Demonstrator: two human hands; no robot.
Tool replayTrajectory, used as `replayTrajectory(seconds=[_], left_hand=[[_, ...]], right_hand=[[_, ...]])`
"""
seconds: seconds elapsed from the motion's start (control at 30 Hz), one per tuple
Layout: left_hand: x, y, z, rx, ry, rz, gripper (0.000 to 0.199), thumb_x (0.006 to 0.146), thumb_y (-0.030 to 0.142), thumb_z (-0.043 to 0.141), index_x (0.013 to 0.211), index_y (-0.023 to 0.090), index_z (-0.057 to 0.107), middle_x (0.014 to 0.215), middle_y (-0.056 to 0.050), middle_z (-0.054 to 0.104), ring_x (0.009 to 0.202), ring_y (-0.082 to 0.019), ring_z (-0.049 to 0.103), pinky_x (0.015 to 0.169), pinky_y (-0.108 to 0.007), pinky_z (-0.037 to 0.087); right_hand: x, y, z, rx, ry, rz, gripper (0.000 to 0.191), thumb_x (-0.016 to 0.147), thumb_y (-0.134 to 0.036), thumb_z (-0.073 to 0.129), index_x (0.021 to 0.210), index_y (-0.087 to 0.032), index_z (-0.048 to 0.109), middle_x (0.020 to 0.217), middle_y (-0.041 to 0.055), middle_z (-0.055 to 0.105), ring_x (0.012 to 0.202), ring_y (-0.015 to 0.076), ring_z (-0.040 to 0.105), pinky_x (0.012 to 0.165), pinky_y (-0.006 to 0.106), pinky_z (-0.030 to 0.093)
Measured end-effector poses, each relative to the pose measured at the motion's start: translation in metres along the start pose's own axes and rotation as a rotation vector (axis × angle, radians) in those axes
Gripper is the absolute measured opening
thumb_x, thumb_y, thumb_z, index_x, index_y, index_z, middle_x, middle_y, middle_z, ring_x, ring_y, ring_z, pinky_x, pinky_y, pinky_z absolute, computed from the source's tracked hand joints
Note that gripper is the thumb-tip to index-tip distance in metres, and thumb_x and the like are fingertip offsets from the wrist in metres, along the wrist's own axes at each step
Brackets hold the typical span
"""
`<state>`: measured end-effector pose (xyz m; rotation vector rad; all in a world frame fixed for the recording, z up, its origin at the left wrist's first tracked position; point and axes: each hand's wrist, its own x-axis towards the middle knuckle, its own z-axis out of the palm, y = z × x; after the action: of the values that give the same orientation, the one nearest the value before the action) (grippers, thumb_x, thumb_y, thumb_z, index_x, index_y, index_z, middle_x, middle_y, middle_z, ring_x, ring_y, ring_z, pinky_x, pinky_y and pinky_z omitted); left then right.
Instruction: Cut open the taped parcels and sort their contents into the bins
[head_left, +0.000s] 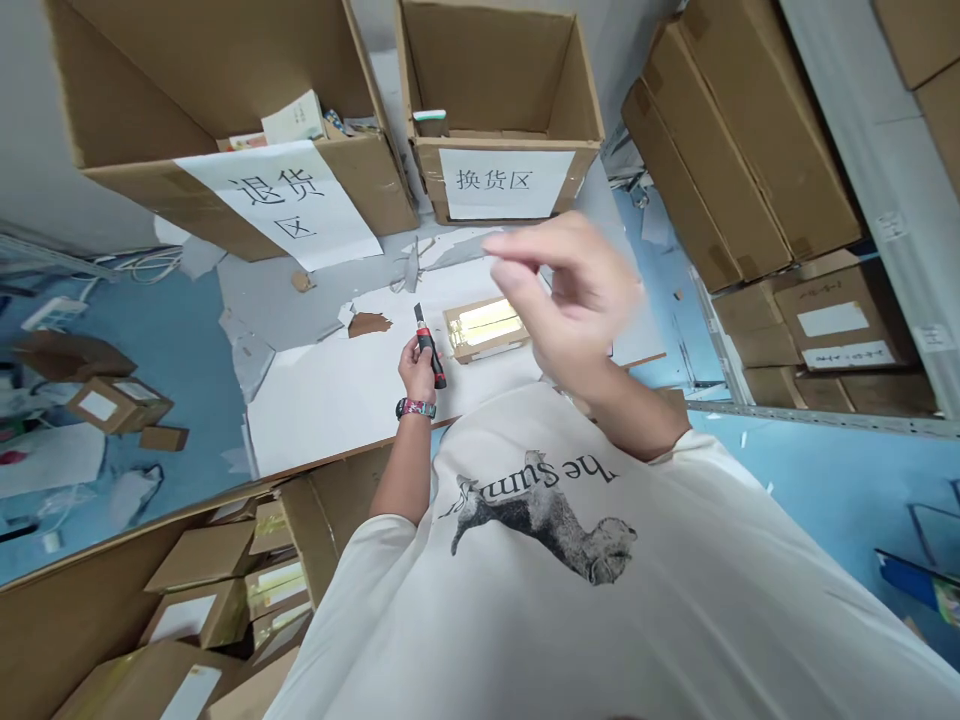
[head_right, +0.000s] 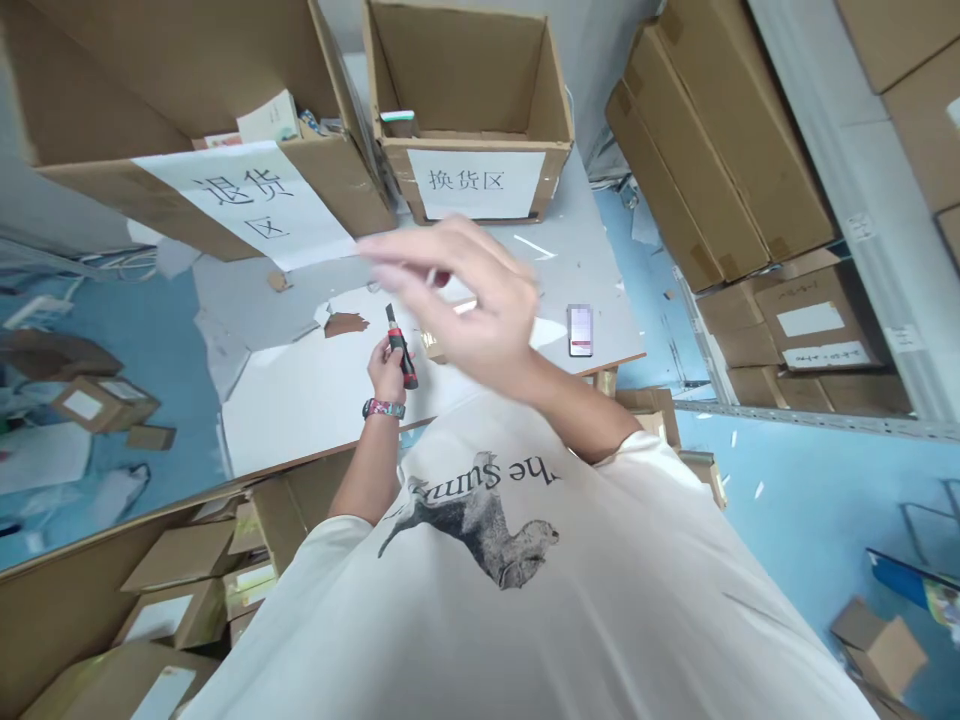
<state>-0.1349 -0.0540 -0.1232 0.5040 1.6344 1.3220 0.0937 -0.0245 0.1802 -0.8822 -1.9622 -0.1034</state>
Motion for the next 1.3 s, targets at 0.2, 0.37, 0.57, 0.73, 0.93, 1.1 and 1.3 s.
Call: replayTrajectory(seconds=[0.2, 0.37, 0.57, 0.73, 0.93, 1.1, 1.3], left_hand=[[0.008, -0.002, -0.003, -0.045, 0.068, -0.068, 0.059, 0.095, 0.029, 0.088, 0.152, 0.018, 0.077, 0.126, -0.012, 0.084, 0.089, -0.018, 0.079, 0.078, -0.027, 0.066], [0.002, -0.005, -0.006, -0.081, 0.035, -0.093, 0.069, 0.089, 0.035, 0.092, 0.153, 0.017, 0.074, 0.118, -0.012, 0.084, 0.085, -0.019, 0.082, 0.071, -0.027, 0.063], [-0.008, -0.006, -0.016, -0.095, 0.033, -0.149, 0.072, 0.088, 0.035, 0.089, 0.155, 0.015, 0.072, 0.110, -0.012, 0.087, 0.080, -0.020, 0.082, 0.068, -0.028, 0.061], [-0.012, -0.006, -0.032, 0.037, -0.055, -0.063, 0.068, 0.090, 0.036, 0.086, 0.154, 0.017, 0.078, 0.113, -0.011, 0.088, 0.076, -0.019, 0.079, 0.071, -0.029, 0.062], [-0.011, -0.001, -0.054, 0.284, -0.221, 0.102, 0.059, 0.094, 0.036, 0.079, 0.150, 0.021, 0.085, 0.118, -0.009, 0.089, 0.080, -0.021, 0.080, 0.084, -0.035, 0.067], [-0.002, 0.002, -0.059, 0.416, -0.352, 0.188, 0.053, 0.094, 0.040, 0.080, 0.144, 0.024, 0.089, 0.117, -0.007, 0.091, 0.079, -0.021, 0.079, 0.090, -0.037, 0.067], [0.012, 0.014, -0.063, 0.534, -0.446, 0.229, 0.049, 0.097, 0.039, 0.079, 0.143, 0.027, 0.090, 0.116, -0.007, 0.091, 0.070, -0.021, 0.078, 0.089, -0.037, 0.067]], right_hand=[[-0.090, 0.090, 0.107, 0.062, -0.922, 0.501, 0.047, 0.106, -0.026, 0.077, 0.152, -0.016, 0.076, 0.155, 0.0210, 0.075, 0.151, 0.0415, 0.064, 0.135, 0.066, 0.048], [-0.156, 0.085, 0.144, -0.047, -1.214, 0.538, 0.061, 0.110, -0.028, 0.072, 0.171, -0.025, 0.065, 0.187, 0.0166, 0.051, 0.175, 0.0417, 0.042, 0.141, 0.067, 0.040], [-0.145, 0.073, 0.155, -0.113, -1.230, 0.592, 0.056, 0.108, -0.038, 0.079, 0.161, -0.024, 0.066, 0.178, 0.0209, 0.054, 0.163, 0.0457, 0.051, 0.134, 0.072, 0.046], [-0.132, 0.071, 0.167, -0.194, -1.240, 0.595, 0.056, 0.098, -0.030, 0.090, 0.148, -0.026, 0.065, 0.163, 0.0200, 0.063, 0.146, 0.0437, 0.066, 0.135, 0.077, 0.039], [-0.137, 0.071, 0.162, -0.168, -1.210, 0.521, 0.047, 0.098, -0.030, 0.086, 0.141, -0.028, 0.065, 0.164, 0.0180, 0.065, 0.140, 0.0408, 0.072, 0.141, 0.081, 0.027], [-0.135, 0.079, 0.157, -0.089, -1.205, 0.493, 0.027, 0.107, -0.024, 0.067, 0.134, -0.026, 0.067, 0.143, 0.0147, 0.080, 0.135, 0.0398, 0.075, 0.140, 0.081, 0.026], [-0.138, 0.080, 0.159, -0.087, -1.210, 0.503, 0.028, 0.108, -0.024, 0.060, 0.135, -0.025, 0.067, 0.129, 0.0147, 0.086, 0.130, 0.0410, 0.077, 0.139, 0.080, 0.024]])
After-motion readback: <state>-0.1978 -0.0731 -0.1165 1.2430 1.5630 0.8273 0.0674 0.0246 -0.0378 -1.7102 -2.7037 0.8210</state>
